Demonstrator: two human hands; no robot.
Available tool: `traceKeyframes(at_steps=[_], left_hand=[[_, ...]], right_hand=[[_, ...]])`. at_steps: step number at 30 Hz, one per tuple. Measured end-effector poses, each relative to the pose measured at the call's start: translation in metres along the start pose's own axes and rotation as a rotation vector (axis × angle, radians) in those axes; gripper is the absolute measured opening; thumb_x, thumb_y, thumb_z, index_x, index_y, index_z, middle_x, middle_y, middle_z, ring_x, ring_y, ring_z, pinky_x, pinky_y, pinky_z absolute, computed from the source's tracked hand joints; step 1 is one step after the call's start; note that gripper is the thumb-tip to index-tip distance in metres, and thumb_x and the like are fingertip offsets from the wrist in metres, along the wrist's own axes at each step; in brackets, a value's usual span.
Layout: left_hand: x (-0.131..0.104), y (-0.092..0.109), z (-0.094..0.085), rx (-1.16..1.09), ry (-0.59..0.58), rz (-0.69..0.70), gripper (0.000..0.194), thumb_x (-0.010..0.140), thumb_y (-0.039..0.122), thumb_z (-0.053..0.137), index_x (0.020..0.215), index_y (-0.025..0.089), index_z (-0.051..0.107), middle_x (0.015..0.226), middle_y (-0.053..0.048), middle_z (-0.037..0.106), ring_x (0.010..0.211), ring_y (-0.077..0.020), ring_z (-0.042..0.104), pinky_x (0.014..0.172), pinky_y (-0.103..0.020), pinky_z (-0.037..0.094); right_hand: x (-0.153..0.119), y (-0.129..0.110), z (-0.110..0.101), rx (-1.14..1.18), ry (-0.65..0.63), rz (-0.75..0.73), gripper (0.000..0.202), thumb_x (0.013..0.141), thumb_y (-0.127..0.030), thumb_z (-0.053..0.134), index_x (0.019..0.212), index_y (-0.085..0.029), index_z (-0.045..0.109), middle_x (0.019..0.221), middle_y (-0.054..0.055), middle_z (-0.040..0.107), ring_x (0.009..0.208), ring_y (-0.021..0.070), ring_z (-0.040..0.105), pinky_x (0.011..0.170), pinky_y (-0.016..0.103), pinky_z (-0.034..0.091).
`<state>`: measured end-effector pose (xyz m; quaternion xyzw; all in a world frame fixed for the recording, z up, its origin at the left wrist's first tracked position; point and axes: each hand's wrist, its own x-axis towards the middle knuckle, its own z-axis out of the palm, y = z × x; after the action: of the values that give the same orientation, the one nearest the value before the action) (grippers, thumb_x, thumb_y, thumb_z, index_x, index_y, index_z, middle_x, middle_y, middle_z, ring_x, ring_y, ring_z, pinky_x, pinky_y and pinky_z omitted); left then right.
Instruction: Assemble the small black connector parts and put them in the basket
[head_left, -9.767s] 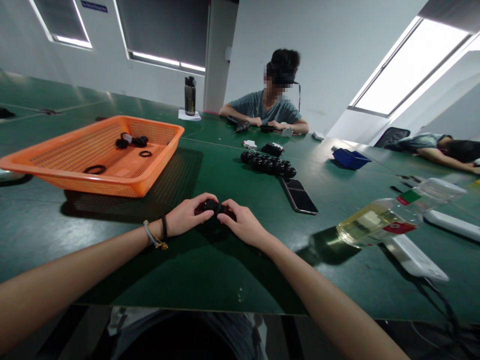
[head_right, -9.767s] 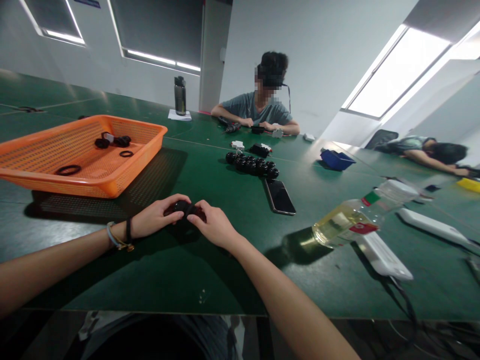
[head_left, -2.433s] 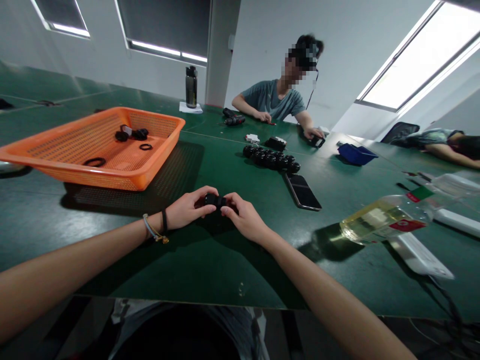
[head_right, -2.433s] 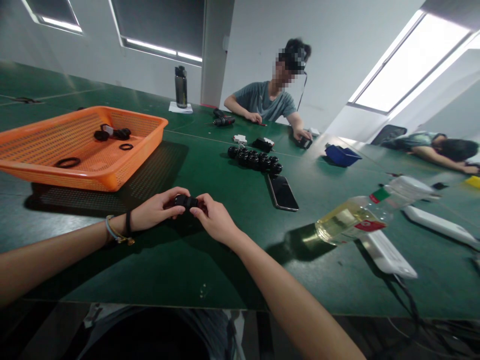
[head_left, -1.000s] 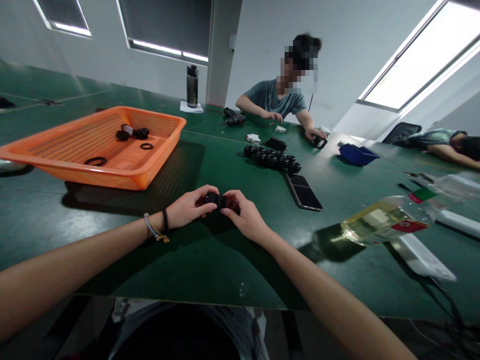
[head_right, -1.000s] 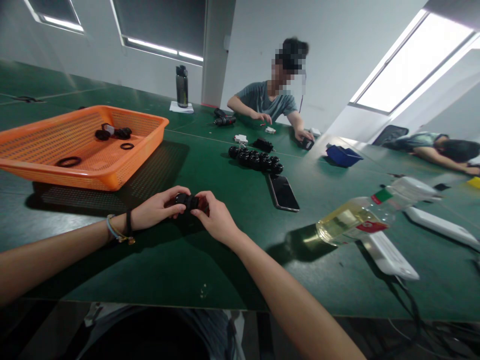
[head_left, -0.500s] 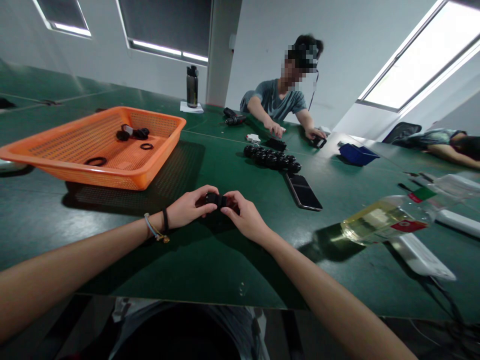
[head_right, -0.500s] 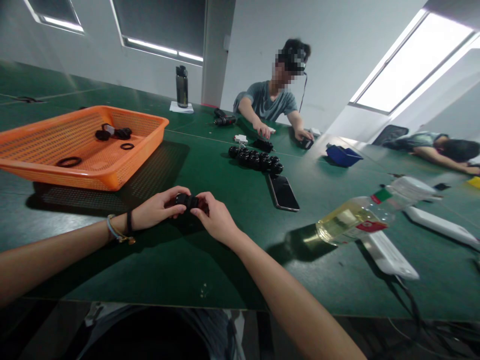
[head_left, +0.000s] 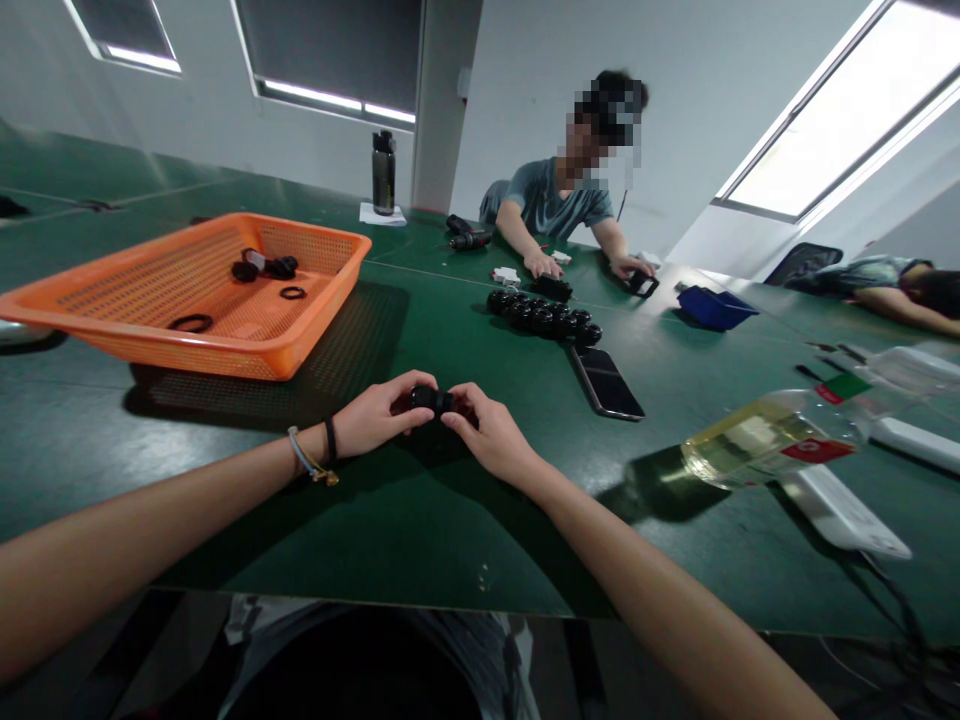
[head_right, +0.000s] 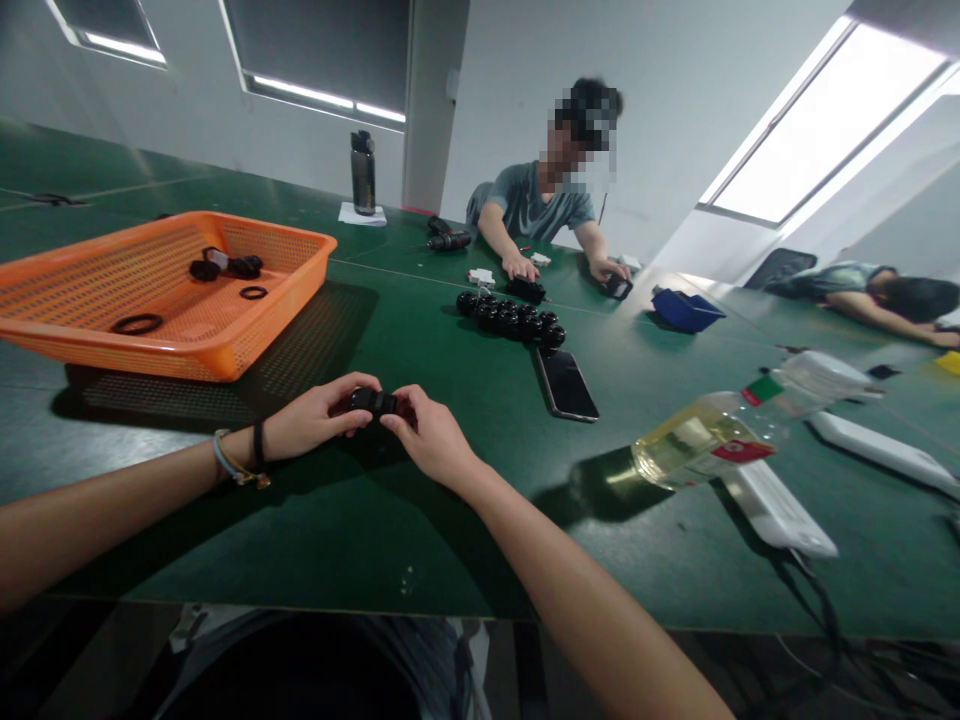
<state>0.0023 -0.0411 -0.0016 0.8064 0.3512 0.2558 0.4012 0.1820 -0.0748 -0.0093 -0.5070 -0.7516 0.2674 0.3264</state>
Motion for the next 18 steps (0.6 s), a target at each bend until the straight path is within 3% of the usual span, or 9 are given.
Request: traceKeyframes(at_steps=[18], left_hand=[[-0.0001,0.0026,0.0005,-0.005,0.005,-0.008,0.030,0.074,0.035,0.049,0.099,0.019,0.046,0.075,0.003,0.049,0.056,-0.0100,0.050,0.052,-0.020,0.041]], right_hand=[[0.0007,-0.0023,-0.0021,-0.045,-0.026,0.014,0.011,0.081,-0.027,0.045,0.087,-0.018,0.047,0.069,-0.002,0.054,0.061,0.0113,0.049,0.057,0.023,0.035]])
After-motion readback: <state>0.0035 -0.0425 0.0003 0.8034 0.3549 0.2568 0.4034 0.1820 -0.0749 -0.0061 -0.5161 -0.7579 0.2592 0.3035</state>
